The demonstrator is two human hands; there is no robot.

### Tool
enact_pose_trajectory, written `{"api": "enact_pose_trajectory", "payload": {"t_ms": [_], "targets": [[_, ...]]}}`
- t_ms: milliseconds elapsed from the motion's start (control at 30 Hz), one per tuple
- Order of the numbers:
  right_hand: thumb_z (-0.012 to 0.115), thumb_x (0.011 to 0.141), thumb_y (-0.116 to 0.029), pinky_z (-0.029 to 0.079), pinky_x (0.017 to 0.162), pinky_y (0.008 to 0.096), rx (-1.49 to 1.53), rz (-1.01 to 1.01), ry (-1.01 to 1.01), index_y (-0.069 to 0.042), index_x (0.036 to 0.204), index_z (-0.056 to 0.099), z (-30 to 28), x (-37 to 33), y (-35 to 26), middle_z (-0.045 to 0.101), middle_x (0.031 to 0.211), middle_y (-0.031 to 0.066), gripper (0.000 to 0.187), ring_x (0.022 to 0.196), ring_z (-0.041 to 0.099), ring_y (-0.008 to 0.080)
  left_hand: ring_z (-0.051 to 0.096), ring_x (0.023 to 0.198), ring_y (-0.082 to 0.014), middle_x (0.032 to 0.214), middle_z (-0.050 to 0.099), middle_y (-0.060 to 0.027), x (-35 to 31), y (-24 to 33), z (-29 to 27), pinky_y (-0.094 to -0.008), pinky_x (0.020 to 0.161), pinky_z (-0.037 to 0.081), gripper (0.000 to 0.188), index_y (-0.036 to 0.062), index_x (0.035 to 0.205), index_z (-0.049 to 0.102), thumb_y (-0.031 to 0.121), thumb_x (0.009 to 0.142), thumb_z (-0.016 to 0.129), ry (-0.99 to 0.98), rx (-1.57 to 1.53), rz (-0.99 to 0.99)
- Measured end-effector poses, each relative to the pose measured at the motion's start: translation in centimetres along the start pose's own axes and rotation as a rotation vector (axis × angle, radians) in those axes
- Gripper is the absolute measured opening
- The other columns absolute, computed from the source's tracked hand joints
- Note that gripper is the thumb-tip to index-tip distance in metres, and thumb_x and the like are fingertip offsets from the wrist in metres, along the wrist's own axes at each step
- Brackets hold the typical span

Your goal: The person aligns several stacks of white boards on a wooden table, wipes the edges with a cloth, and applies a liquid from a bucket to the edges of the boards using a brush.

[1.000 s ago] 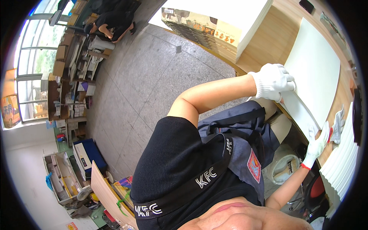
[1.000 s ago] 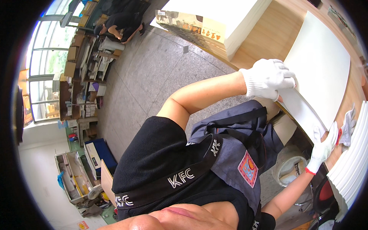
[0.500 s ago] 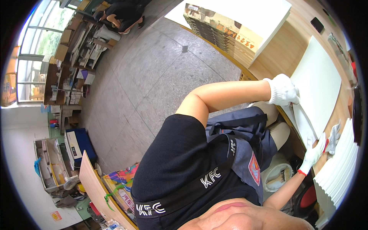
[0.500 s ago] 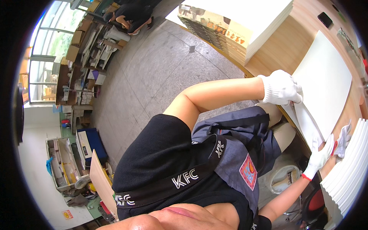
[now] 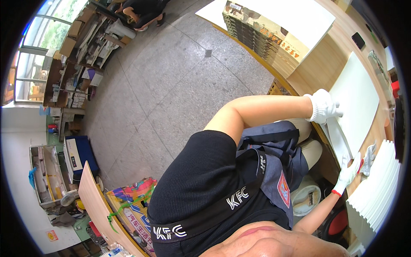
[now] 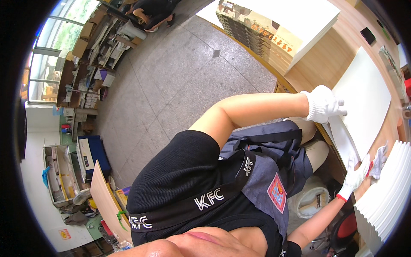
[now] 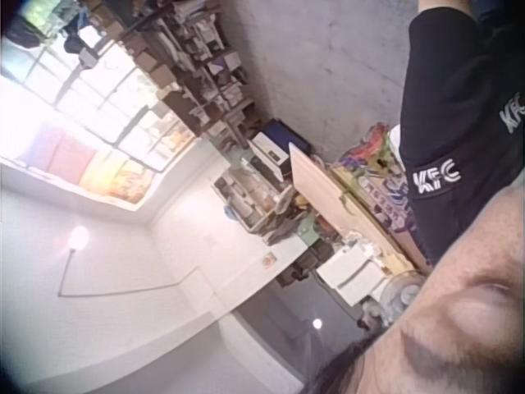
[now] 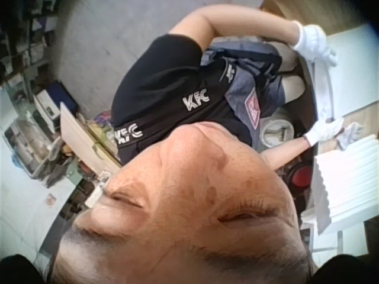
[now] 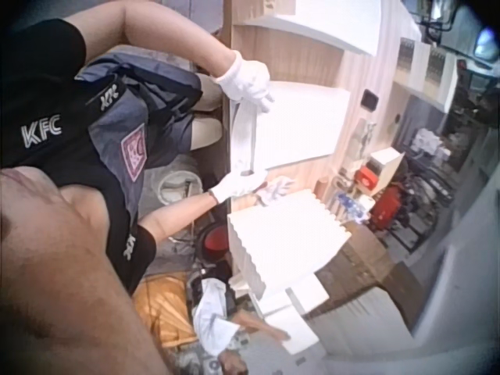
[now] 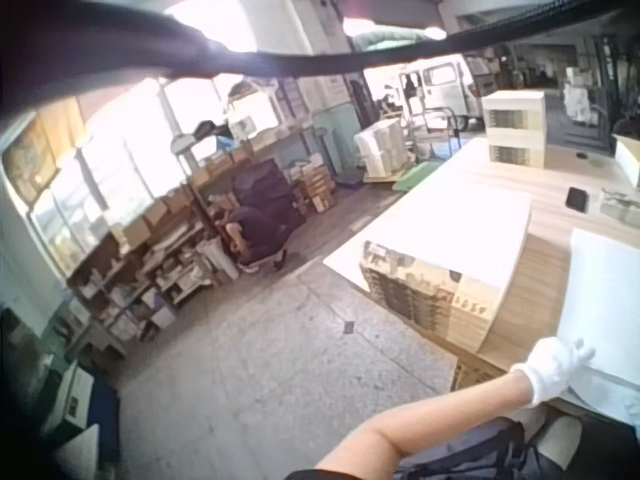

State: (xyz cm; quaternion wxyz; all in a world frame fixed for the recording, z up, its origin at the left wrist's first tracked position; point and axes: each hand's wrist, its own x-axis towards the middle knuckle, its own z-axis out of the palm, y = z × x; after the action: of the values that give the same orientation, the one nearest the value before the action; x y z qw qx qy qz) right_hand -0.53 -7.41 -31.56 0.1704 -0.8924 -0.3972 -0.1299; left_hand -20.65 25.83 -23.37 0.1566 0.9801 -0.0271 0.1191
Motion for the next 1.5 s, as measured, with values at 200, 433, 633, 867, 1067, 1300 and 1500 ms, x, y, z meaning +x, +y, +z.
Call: {"api": "enact_pose_trajectory", "payload": {"t_ms": [200, 433, 633, 867, 1067, 1300, 1500], "targets": [[0.07, 0.09, -0.035, 0.028, 0.115, 0.0392, 0.0, 0.032, -0.002, 0.002, 0.14, 0.045, -0.2, 0.1, -0.3, 0.046, 0.146, 0.0176, 0.067, 0.137, 0.038, 0.0312, 0.067, 0.095, -0.0322, 0.109, 0.064, -0.0123, 0.1, 1.4, -0.2, -0.0421, 0.073, 0.055, 0.052, 0.0214, 0.12, 0.064, 0.022, 0.069, 0.074, -0.078, 0.006, -0.037], [0.07, 0.09, -0.035, 0.027, 0.115, 0.039, -0.01, 0.03, -0.023, 0.001, 0.141, 0.044, 0.4, 0.1, 1.0, 0.044, 0.147, 0.0167, 0.068, 0.139, 0.035, 0.0308, 0.067, 0.094, -0.0339, 0.106, 0.066, -0.013, 0.3, 1.8, -0.2, -0.0427, 0.074, 0.055, 0.047, 0.0184, 0.117, 0.064, 0.021, 0.071, 0.073, -0.14, -0.009, -0.083], [0.068, 0.091, -0.037, 0.026, 0.116, 0.0394, -0.041, 0.035, -0.038, 0.0, 0.142, 0.043, 0.5, 0.2, 1.1, 0.044, 0.147, 0.0169, 0.068, 0.14, 0.034, 0.0315, 0.067, 0.093, -0.0345, 0.107, 0.066, -0.0112, 0.1, 1.9, 0.2, -0.0426, 0.074, 0.056, 0.046, 0.019, 0.115, 0.065, 0.019, 0.07, 0.073, -0.112, -0.03, -0.115], [0.067, 0.09, -0.042, 0.027, 0.115, 0.0396, -0.029, 0.028, -0.028, 0.002, 0.141, 0.044, 0.4, 0.3, 1.3, 0.044, 0.146, 0.018, 0.071, 0.139, 0.035, 0.032, 0.067, 0.091, -0.0354, 0.1, 0.067, -0.0111, 0.1, 2.2, -0.1, -0.042, 0.072, 0.057, 0.046, 0.0203, 0.115, 0.067, 0.018, 0.07, 0.073, -0.12, -0.022, -0.11], [0.068, 0.09, -0.038, 0.029, 0.114, 0.0394, -0.018, 0.034, -0.023, 0.002, 0.141, 0.044, 0.5, 0.2, 1.2, 0.045, 0.146, 0.0177, 0.07, 0.138, 0.037, 0.0312, 0.067, 0.089, -0.0357, 0.098, 0.067, -0.0122, -0.1, 2.2, -0.7, -0.0422, 0.072, 0.057, 0.045, 0.0193, 0.114, 0.067, 0.017, 0.069, 0.073, -0.103, -0.027, -0.093], [0.069, 0.09, -0.036, 0.03, 0.114, 0.039, -0.026, 0.017, -0.019, 0.002, 0.141, 0.044, 0.9, -0.1, 2.1, 0.044, 0.147, 0.0173, 0.068, 0.138, 0.037, 0.0303, 0.067, 0.087, -0.0356, 0.093, 0.066, -0.0133, 0.1, 2.2, -0.1, -0.0426, 0.07, 0.056, 0.044, 0.0178, 0.112, 0.067, 0.019, 0.069, 0.073, -0.107, 0.005, -0.091], [0.069, 0.09, -0.035, 0.03, 0.114, 0.0391, -0.002, 0.044, -0.03, 0.002, 0.142, 0.043, 0.5, 0.2, 1.0, 0.043, 0.147, 0.0174, 0.069, 0.139, 0.036, 0.0305, 0.068, 0.084, -0.0352, 0.091, 0.066, -0.013, 0.0, 2.3, -0.3, -0.0424, 0.067, 0.056, 0.041, 0.0168, 0.111, 0.068, 0.02, 0.07, 0.072, -0.089, 0.011, -0.088]]}}
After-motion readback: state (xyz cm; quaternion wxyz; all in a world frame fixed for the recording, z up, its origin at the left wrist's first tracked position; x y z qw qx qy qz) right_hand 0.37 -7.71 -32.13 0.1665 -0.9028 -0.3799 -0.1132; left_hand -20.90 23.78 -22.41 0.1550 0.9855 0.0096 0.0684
